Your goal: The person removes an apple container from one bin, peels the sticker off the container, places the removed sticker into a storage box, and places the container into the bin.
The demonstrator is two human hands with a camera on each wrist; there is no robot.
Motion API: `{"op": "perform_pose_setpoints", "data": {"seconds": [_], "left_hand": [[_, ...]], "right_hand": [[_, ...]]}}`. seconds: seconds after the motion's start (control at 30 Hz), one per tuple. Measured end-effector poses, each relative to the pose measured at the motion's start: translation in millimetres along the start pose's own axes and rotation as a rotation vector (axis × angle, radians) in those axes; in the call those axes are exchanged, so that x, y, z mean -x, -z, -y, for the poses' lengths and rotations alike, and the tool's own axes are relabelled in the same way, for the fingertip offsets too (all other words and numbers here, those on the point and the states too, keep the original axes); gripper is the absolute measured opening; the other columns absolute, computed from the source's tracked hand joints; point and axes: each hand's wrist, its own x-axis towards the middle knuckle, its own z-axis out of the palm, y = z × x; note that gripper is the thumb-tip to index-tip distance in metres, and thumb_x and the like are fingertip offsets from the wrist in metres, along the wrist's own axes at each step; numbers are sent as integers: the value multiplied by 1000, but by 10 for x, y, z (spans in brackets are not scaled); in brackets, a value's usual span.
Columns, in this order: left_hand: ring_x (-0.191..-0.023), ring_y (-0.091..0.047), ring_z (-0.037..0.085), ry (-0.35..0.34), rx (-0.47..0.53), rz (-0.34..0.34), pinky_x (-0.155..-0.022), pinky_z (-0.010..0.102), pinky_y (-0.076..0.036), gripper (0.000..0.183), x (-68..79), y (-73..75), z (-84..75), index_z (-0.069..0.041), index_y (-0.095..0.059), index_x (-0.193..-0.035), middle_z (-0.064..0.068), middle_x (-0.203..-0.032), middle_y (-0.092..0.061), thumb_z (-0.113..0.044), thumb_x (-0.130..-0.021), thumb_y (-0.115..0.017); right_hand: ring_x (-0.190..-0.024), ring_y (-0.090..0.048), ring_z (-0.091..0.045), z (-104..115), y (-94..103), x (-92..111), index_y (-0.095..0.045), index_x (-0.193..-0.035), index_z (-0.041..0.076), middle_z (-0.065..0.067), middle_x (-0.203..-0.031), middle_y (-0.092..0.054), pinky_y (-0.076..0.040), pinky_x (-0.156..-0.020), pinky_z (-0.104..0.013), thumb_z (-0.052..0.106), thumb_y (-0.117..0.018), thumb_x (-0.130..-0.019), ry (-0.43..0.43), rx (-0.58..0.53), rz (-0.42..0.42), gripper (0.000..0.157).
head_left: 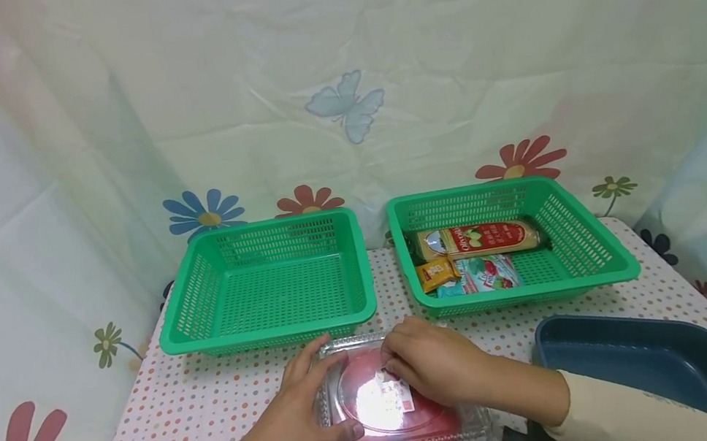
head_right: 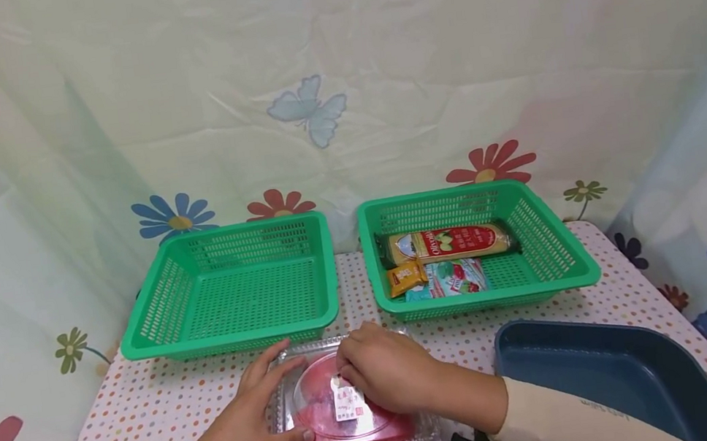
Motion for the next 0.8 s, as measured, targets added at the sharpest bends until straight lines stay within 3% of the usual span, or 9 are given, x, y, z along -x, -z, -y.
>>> {"op": "perform_pose_setpoints", "data": {"seconds": [0.37, 0.8], "left_hand": [[-152, -18, 37, 6, -6, -14, -97, 72, -43, 93, -1, 6, 2, -35, -43, -155, -7, -169, -12, -64, -75, -81], [-152, -18, 36, 23, -7, -28, -97, 74, -42, 93, -7, -15, 10, -37, -45, -153, -7, -169, -14, -64, -72, -83]], "right_hand": [[-96, -55, -6, 29, 101, 143, -62, -95, 24, 18, -92, -55, -54, -84, -31, 20, -66, -101, 27, -131, 14, 8], [-83, -51, -5, 9, 291, 384, -61, -104, 23, 15, -93, -55, -50, -70, -24, 27, -60, -105, 30, -350, 25, 5]]}}
